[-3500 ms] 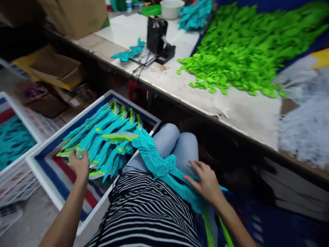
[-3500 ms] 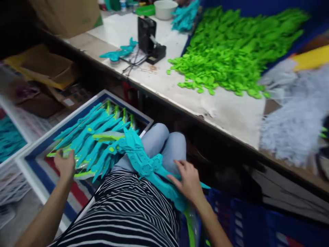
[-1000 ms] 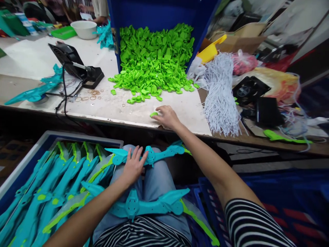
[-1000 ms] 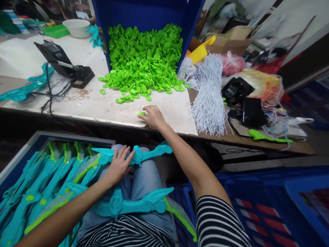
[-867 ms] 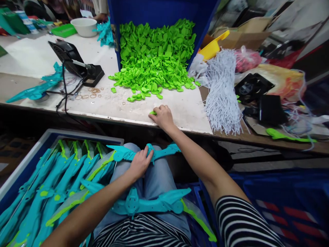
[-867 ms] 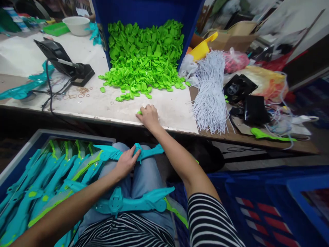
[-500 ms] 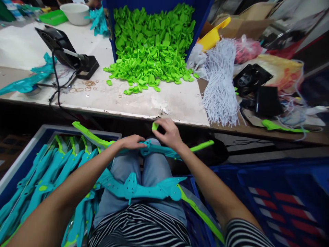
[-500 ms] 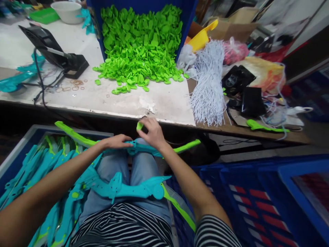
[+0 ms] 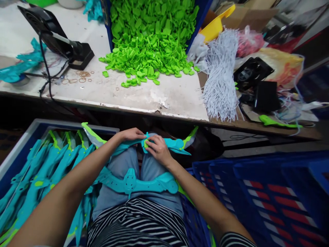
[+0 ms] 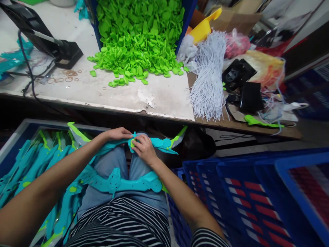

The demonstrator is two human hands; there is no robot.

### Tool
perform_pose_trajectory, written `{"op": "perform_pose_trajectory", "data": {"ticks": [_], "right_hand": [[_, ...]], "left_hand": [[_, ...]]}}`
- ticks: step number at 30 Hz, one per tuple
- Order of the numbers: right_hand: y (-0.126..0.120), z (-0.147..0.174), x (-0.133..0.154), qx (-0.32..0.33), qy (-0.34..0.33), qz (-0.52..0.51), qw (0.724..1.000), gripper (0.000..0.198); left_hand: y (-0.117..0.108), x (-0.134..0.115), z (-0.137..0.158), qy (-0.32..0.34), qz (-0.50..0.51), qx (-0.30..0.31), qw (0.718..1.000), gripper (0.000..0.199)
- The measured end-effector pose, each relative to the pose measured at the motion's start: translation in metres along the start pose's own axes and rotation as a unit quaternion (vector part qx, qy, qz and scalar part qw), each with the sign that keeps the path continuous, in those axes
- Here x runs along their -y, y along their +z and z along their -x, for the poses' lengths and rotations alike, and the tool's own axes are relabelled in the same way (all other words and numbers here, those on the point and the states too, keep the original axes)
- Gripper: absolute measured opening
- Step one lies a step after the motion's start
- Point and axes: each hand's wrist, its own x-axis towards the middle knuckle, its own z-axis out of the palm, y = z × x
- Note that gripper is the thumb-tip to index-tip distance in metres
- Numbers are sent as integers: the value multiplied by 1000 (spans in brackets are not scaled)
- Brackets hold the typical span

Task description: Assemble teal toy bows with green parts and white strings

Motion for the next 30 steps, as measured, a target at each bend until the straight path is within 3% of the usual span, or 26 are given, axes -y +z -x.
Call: {"op": "perform_pose_trajectory", "data": {"ticks": [8,14,18,21,23,25,28,30], "right_hand": [[-8,-7,-11,33,45,-94,994,23],[-2,-19,-13,72,171,-95,978,68],[1,-16,-5,60,180,-62,980,71],[-10,-12,-2,63,151,-83,983,70],[-29,-19,-5,87,118,-122,982,52],[-53,-43,-12,64,105,-118,985,28],[-84,-107,-30,-56,119,24,991,25],[-94,-157,-44,-86,138,119,979,25]], "left_hand": [[-1,-5,-1,14,-57,13,998,56],[6,-7,-6,2,-88,-23,996,54],[11,-10,-5,24,-102,-66,992,51],[14,-15,4,53,-165,-80,982,46],[19,-17,14,62,-246,-96,963,44],[29,-15,24,69,-355,-132,923,42],[53,-3,35,101,-508,-207,830,36],[71,9,39,127,-567,-255,773,36]]}}
